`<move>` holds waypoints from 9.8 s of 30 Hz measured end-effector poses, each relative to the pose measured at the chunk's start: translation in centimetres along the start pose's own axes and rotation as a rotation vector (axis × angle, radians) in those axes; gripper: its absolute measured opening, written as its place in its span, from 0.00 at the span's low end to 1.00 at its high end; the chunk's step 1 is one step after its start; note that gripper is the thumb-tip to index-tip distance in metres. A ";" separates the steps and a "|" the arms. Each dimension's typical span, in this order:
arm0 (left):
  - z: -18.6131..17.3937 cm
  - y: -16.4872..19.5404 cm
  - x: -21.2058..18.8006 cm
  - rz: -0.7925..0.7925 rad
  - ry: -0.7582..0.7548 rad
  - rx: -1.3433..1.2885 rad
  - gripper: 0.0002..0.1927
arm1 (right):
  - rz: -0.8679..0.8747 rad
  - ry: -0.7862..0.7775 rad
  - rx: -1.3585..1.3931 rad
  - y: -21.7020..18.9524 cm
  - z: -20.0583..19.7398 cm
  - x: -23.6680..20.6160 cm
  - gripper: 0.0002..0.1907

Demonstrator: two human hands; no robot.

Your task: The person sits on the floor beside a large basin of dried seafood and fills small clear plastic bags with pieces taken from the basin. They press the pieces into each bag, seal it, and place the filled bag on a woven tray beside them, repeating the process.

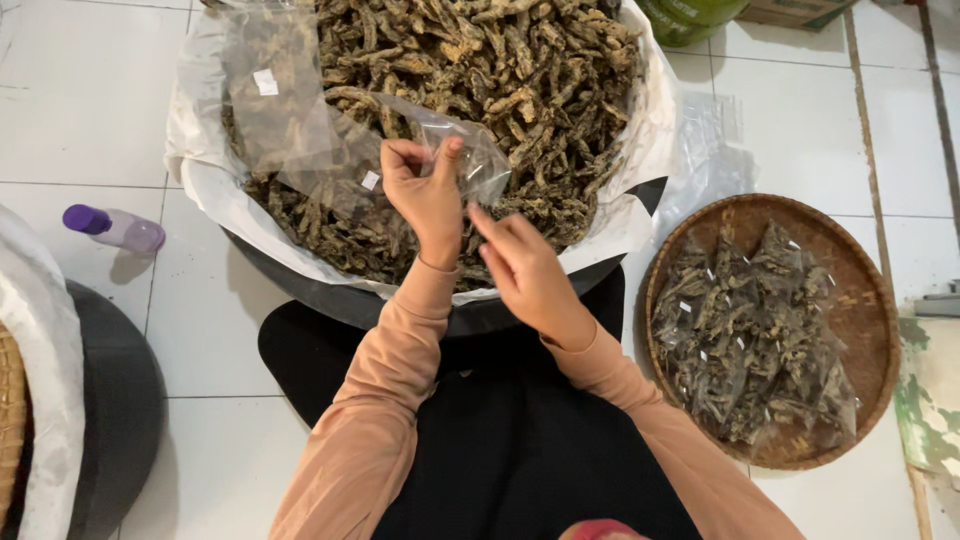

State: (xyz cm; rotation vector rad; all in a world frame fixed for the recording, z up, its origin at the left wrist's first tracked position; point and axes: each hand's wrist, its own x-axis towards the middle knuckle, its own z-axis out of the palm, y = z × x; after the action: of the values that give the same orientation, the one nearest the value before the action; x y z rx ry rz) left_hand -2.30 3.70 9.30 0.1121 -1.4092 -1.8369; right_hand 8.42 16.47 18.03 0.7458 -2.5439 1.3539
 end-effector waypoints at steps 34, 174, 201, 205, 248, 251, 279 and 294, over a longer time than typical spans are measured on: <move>-4.3 9.8 -5.5 -0.001 -0.877 0.165 0.53 | -0.126 0.305 0.191 6.5 -0.5 1.6 0.37; -1.0 -4.7 -1.4 -1.129 0.234 -1.280 0.41 | 0.207 -0.709 -0.718 22.6 -2.0 3.1 0.34; -0.1 -3.5 -2.4 -1.185 0.309 -0.869 0.38 | -0.384 -0.252 -0.168 1.9 -9.3 10.9 0.22; -0.4 -3.2 -2.0 -1.221 0.331 -0.991 0.38 | -0.116 -0.096 -0.079 2.6 -9.4 10.7 0.11; 0.1 -7.0 -0.5 -1.122 0.097 -1.141 0.24 | -0.489 0.450 -0.076 7.0 -5.3 4.5 0.13; 0.0 -5.9 -0.3 -1.037 0.061 -1.170 0.24 | -0.501 0.522 -0.183 7.2 -5.1 4.1 0.13; 9.2 -6.6 -7.5 -1.400 -0.666 -0.969 0.28 | 0.048 0.033 0.104 11.9 -13.1 -0.2 0.31; 9.7 -0.1 -7.1 0.225 -0.855 0.650 0.09 | 0.769 1.331 -0.627 38.6 -37.5 -30.5 0.33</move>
State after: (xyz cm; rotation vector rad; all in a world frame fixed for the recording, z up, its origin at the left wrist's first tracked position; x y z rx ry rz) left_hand -2.51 15.65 10.20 -0.5466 -2.4513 -1.1953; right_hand 12.18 75.60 0.18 -1.0123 -1.8047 0.5977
